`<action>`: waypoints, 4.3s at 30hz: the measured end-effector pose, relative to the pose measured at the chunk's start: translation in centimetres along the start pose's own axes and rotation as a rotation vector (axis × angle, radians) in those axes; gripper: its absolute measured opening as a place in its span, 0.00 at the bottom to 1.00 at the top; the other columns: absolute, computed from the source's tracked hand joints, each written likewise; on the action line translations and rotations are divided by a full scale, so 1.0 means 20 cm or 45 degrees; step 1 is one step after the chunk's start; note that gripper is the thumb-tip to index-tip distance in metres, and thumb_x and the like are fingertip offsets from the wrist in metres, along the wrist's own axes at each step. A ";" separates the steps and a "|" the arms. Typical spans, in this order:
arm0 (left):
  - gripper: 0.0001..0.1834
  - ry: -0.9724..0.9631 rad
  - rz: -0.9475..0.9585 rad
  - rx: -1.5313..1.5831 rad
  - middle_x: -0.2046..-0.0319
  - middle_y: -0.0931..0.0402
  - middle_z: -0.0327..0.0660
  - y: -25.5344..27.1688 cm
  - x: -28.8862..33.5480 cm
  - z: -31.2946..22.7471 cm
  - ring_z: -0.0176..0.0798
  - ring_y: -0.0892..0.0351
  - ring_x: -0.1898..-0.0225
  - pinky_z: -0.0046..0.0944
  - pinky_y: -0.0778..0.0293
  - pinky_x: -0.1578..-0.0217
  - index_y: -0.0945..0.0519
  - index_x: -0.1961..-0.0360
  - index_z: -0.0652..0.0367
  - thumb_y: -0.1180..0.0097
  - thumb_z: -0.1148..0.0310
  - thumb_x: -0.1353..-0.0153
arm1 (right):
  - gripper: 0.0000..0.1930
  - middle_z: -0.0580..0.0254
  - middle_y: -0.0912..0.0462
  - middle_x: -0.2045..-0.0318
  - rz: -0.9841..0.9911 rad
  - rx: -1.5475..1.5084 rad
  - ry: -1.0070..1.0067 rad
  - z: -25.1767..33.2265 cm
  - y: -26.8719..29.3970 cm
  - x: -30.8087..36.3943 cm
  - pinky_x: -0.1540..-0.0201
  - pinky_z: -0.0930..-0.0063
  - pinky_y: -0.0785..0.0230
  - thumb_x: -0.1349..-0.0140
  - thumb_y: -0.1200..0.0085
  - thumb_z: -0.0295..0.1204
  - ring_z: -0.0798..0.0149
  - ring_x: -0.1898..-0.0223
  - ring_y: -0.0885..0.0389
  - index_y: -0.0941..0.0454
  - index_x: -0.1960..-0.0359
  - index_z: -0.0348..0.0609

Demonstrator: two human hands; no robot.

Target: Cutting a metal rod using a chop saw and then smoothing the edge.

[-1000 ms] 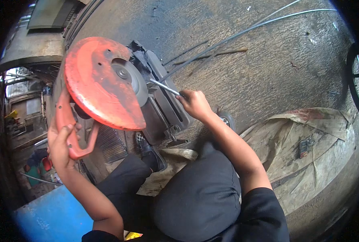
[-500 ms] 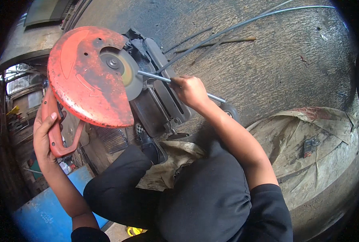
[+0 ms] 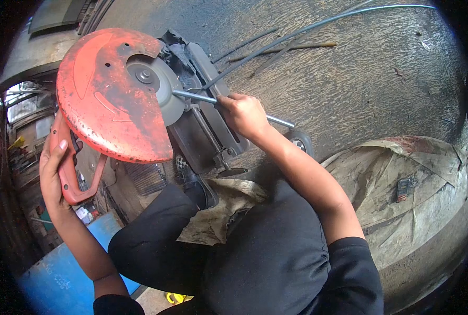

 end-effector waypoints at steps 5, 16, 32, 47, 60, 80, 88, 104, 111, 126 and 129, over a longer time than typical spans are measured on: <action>0.32 0.025 -0.024 -0.135 0.50 0.25 0.43 0.01 0.00 -0.01 0.30 0.25 0.56 0.28 0.31 0.54 0.34 0.38 0.69 0.42 0.65 0.40 | 0.10 0.50 0.22 0.75 0.041 -0.157 0.007 0.01 0.01 0.00 0.69 0.53 0.28 0.40 0.44 0.34 0.44 0.72 0.20 0.19 0.63 0.43; 0.29 -0.011 -0.036 -0.170 0.56 0.24 0.44 0.01 0.00 0.00 0.33 0.24 0.60 0.32 0.28 0.53 0.32 0.42 0.72 0.41 0.69 0.42 | 0.20 0.67 0.30 0.82 0.716 -0.952 -0.656 0.00 0.00 0.01 0.78 0.70 0.35 0.29 0.55 0.41 0.72 0.82 0.32 0.20 0.61 0.34; 0.30 0.008 0.024 -0.048 0.47 0.26 0.47 0.00 -0.01 -0.01 0.34 0.25 0.52 0.33 0.33 0.46 0.34 0.40 0.72 0.43 0.67 0.40 | 0.18 0.76 0.35 0.85 0.598 -0.874 -0.514 0.01 -0.06 0.06 0.79 0.75 0.44 0.29 0.52 0.38 0.79 0.81 0.40 0.23 0.69 0.34; 0.29 -0.017 -0.034 -0.058 0.52 0.25 0.48 -0.03 0.01 -0.02 0.35 0.24 0.54 0.33 0.31 0.48 0.33 0.41 0.73 0.43 0.65 0.40 | 0.13 0.63 0.36 0.88 0.439 -0.558 -0.287 0.06 -0.03 0.04 0.80 0.70 0.42 0.31 0.50 0.33 0.75 0.83 0.40 0.23 0.62 0.31; 0.28 -0.030 -0.006 -0.050 0.51 0.25 0.47 -0.02 0.00 -0.02 0.34 0.24 0.53 0.32 0.31 0.48 0.32 0.41 0.72 0.44 0.66 0.39 | 0.10 0.37 0.27 0.79 0.439 -0.395 -0.208 0.06 -0.02 0.03 0.72 0.49 0.35 0.35 0.48 0.32 0.33 0.73 0.28 0.23 0.63 0.35; 0.26 -0.026 -0.001 -0.178 0.54 0.24 0.45 0.00 -0.01 -0.01 0.31 0.25 0.60 0.31 0.29 0.54 0.30 0.43 0.71 0.43 0.68 0.40 | 0.15 0.43 0.21 0.76 0.376 -0.342 -0.478 0.01 0.00 -0.02 0.66 0.52 0.30 0.35 0.50 0.38 0.42 0.71 0.20 0.19 0.58 0.40; 0.28 -0.052 0.031 -0.042 0.50 0.24 0.46 0.02 -0.01 0.02 0.33 0.23 0.54 0.30 0.32 0.49 0.33 0.39 0.71 0.45 0.66 0.37 | 0.17 0.49 0.23 0.79 0.422 -0.616 -0.509 -0.05 -0.03 -0.02 0.67 0.62 0.32 0.35 0.47 0.38 0.61 0.75 0.23 0.20 0.63 0.32; 0.28 -0.068 0.035 -0.038 0.51 0.25 0.48 -0.01 0.00 0.00 0.34 0.24 0.52 0.31 0.32 0.46 0.32 0.42 0.74 0.44 0.65 0.39 | 0.13 0.45 0.19 0.73 0.232 -0.303 -0.025 -0.02 -0.03 0.00 0.68 0.57 0.27 0.41 0.42 0.31 0.44 0.72 0.19 0.19 0.57 0.37; 0.29 -0.136 0.038 0.027 0.52 0.24 0.48 -0.02 0.00 0.01 0.33 0.24 0.55 0.31 0.30 0.49 0.33 0.41 0.74 0.44 0.66 0.39 | 0.14 0.51 0.20 0.73 0.162 -0.021 0.179 0.00 0.03 -0.01 0.70 0.58 0.27 0.43 0.42 0.31 0.47 0.73 0.20 0.19 0.56 0.42; 0.30 -0.061 0.061 -0.078 0.47 0.27 0.51 0.03 0.01 0.00 0.36 0.25 0.49 0.34 0.32 0.46 0.35 0.38 0.72 0.48 0.63 0.36 | 0.15 0.43 0.22 0.75 0.470 -0.324 -0.280 0.03 0.11 -0.13 0.67 0.60 0.31 0.35 0.46 0.37 0.51 0.74 0.22 0.22 0.61 0.35; 0.32 0.131 -0.078 0.349 0.38 0.35 0.54 0.06 0.07 0.01 0.42 0.30 0.40 0.41 0.35 0.41 0.41 0.34 0.72 0.51 0.63 0.35 | 0.13 0.44 0.22 0.77 0.445 -0.224 -0.252 0.03 0.11 -0.14 0.66 0.52 0.31 0.37 0.45 0.40 0.40 0.70 0.21 0.20 0.65 0.42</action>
Point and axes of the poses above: each hand's wrist, its own x-axis away from the middle knuckle, its own y-axis out of the back of the hand, z = x × y, the point moved 1 cm from there along -x, towards the middle knuckle
